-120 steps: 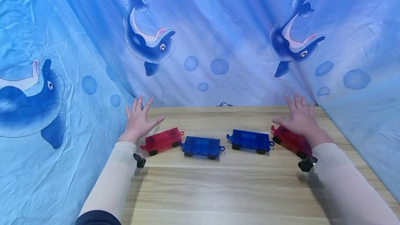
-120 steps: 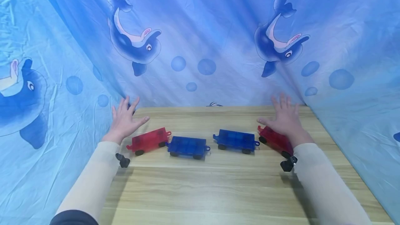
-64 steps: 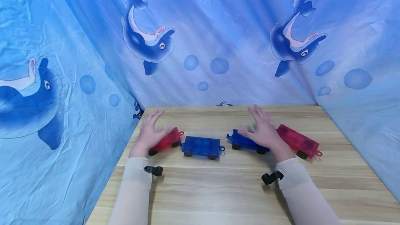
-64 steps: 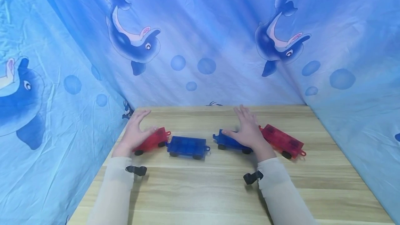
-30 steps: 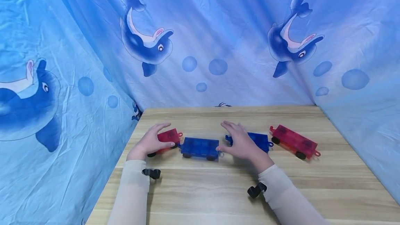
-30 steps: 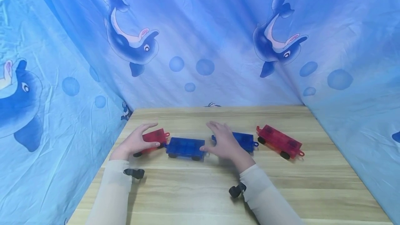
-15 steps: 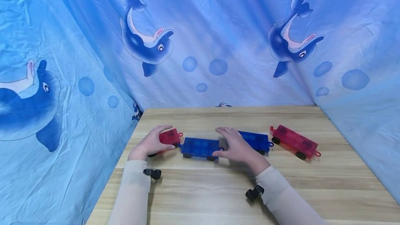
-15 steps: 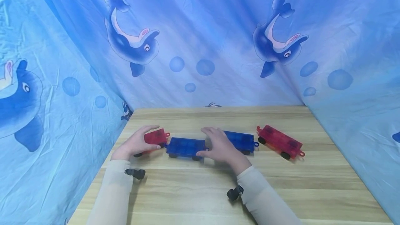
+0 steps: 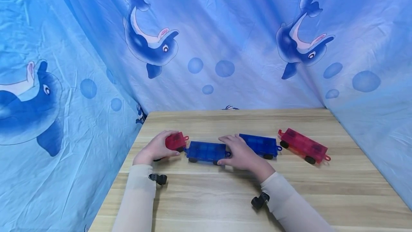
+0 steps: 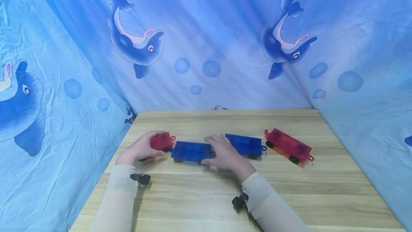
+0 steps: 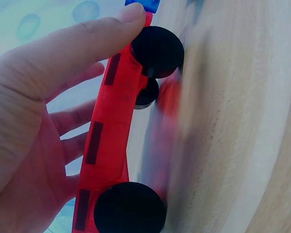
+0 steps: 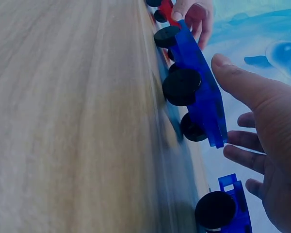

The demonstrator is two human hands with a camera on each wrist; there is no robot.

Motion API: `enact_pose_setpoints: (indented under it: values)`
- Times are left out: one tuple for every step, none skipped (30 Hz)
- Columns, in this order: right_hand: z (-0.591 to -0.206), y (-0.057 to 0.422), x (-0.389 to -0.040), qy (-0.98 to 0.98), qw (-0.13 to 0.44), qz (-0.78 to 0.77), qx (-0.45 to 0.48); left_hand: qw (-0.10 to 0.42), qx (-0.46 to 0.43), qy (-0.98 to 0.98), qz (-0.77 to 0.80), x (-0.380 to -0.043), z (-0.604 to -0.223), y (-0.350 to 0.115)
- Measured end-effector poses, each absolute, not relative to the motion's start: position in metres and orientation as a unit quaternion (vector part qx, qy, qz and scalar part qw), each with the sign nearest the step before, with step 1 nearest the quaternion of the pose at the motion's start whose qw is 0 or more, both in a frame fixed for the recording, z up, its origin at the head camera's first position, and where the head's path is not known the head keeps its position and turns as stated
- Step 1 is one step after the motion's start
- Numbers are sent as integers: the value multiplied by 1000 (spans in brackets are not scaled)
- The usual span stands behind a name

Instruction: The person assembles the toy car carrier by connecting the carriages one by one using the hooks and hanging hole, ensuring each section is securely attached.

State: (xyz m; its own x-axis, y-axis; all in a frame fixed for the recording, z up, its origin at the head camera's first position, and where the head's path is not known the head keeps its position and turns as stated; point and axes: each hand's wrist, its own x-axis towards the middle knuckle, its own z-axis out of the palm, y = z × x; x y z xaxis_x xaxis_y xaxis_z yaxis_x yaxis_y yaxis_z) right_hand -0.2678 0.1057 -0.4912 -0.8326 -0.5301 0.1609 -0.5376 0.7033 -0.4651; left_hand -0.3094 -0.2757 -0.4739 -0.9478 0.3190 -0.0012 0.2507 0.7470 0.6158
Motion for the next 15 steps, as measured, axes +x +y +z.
enact_pose_setpoints:
  values:
    - [-492,105,-268,-922,7,254,291,52,151,934,319,-309,-474,-275]
    - [-493,105,-268,-922,6,252,293,52,150,935,317,-309,-474,-275]
    - [-494,105,-268,-922,5,251,294,52,149,936,315,-309,-475,-275]
    - [-494,105,-268,-923,5,248,295,52,145,937,313,-309,-474,-274]
    - [-495,105,-268,-923,4,247,295,52,143,938,311,-308,-474,-274]
    - [-496,104,-268,-923,4,247,296,52,140,939,309,-308,-474,-274]
    - [-496,104,-268,-923,4,245,295,52,139,940,307,-308,-474,-274]
    - [-497,104,-269,-924,4,244,295,52,138,941,306,-309,-474,-273]
    - [-497,104,-268,-925,4,242,294,51,137,941,304,-309,-474,-273]
    - [-497,104,-268,-925,4,242,294,51,136,942,302,-309,-473,-273]
    - [-498,103,-268,-925,4,241,294,51,134,943,302,-309,-473,-273]
    - [-498,103,-268,-925,4,240,294,51,133,943,301,-309,-473,-273]
    - [-498,103,-268,-926,3,238,294,50,132,943,301,-309,-473,-272]
    - [-498,103,-268,-926,3,237,294,51,130,943,301,-309,-473,-272]
    - [-499,102,-268,-927,2,235,293,51,129,944,301,-309,-473,-272]
